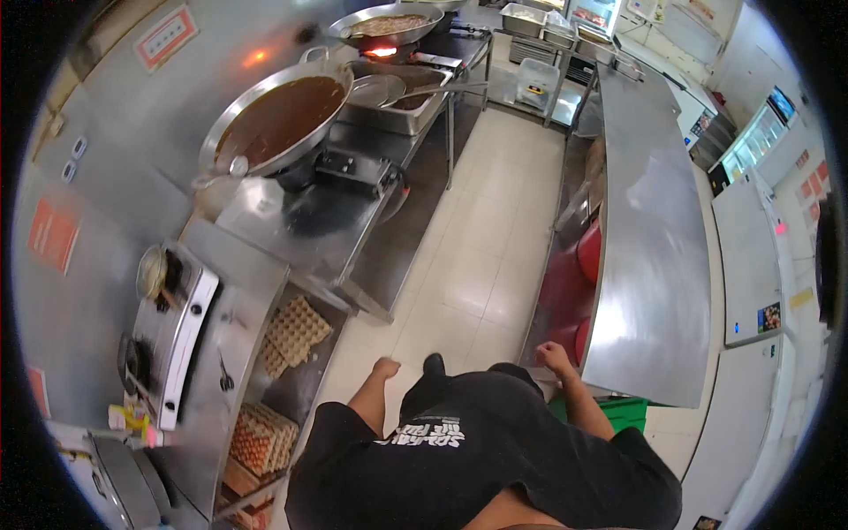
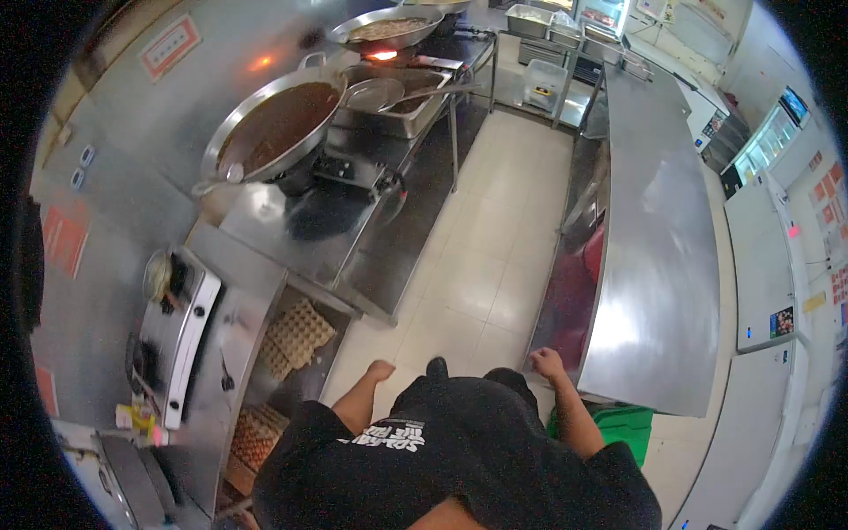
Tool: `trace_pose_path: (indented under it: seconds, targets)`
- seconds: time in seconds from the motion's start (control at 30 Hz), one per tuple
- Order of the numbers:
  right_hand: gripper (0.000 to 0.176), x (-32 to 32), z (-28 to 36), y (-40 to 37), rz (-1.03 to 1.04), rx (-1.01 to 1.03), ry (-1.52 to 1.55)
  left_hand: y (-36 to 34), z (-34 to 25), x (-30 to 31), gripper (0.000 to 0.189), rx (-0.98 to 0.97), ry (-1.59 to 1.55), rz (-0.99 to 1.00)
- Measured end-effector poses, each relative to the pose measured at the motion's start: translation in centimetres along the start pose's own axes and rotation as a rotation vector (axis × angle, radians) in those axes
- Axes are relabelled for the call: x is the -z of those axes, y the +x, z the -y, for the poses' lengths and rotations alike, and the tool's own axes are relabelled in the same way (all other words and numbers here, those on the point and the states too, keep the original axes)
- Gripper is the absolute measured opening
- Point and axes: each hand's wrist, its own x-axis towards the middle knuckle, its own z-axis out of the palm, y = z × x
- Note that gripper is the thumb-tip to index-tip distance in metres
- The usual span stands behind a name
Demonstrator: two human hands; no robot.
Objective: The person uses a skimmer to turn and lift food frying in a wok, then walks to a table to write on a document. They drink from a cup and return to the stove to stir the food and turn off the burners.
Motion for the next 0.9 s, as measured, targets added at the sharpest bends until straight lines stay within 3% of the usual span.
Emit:
trace_pose_path:
  seconds: [0.03, 0.07, 0.1, 0.13, 0.2, 0.3, 0.4, 0.43, 0.5, 0.6, 0.67, 0.7, 0.73, 0.77, 0.83, 0.9]
  targets:
    - [0.018, 0.5, 1.2, 0.6, -0.052, -0.031, 0.095, 5.7, -1.1, 2.2, 0.042, -0.35, 0.327, 0.079]
    - [0.016, 1.0, 1.9, 0.7, -0.1, -0.07, 0.191, 10.3, -2.9, 3.8, 0.042, -0.277, 0.228, 0.053]
    - [0.015, 1.2, 2.4, 0.9, -0.147, -0.109, 0.288, 7.2, -9.3, 11.3, 0.04, -0.262, 0.212, 0.056]
    - [0.014, 1.4, 2.9, 1.2, -0.154, -0.122, 0.289, 12.1, -10.9, 12.4, 0.038, -0.353, 0.189, -0.04]
    - [0.012, 2.1, 3.5, 2.8, -0.167, -0.131, 0.286, 13.6, -17.6, 18.6, 0.037, -0.267, -0.264, -0.064]
    - [0.009, 3.6, 1.0, 7.7, -0.162, -0.275, 0.474, 18.1, -24.6, 23.3, 0.035, -0.333, -0.442, -0.064]
    - [0.007, 6.5, 4.7, 13.8, -0.227, -0.32, 0.531, 20.9, -28.5, 26.2, 0.033, -0.297, -0.392, -0.081]
    - [0.008, 8.5, 5.6, 16.8, -0.224, -0.147, 0.272, 22.4, -29.0, 26.4, 0.031, -0.35, -0.22, -0.093]
    - [0.005, 12.4, 8.9, 23.3, -0.246, -0.113, 0.375, 24.7, -29.6, 26.7, 0.028, -0.445, 0.12, -0.111]
    - [0.004, 19.3, 19.9, 33.4, -0.258, 0.09, 0.306, 27.4, -31.2, 26.5, 0.025, 0.031, -0.466, 0.156]
    - [0.004, 22.6, 28.7, 40.9, -0.27, 0.288, 0.221, 28.2, -34.2, 27.8, 0.025, 0.094, -0.712, 0.109]
    - [0.007, 24.0, 31.8, 46.7, -0.331, 0.651, 0.018, 29.0, -35.5, 28.8, 0.025, 0.125, -0.833, 0.08]
    - [0.011, 24.4, 39.5, 48.0, -0.195, 0.49, 0.02, 31.3, -36.2, 29.4, 0.027, 0.023, -0.81, 0.038]
    - [0.018, 23.9, 44.7, 51.3, -0.239, 0.575, -0.067, 33.4, -36.8, 29.7, 0.029, -0.072, -0.781, 0.0]
    - [0.022, 21.0, 56.0, 54.5, -0.128, 0.735, -0.201, 31.9, -42.8, 35.1, 0.033, -0.124, -1.001, -0.133]
    - [0.022, 16.5, 66.5, 54.1, 0.042, 0.718, -0.306, 29.7, -48.1, 41.5, 0.04, -0.162, -1.295, -0.093]
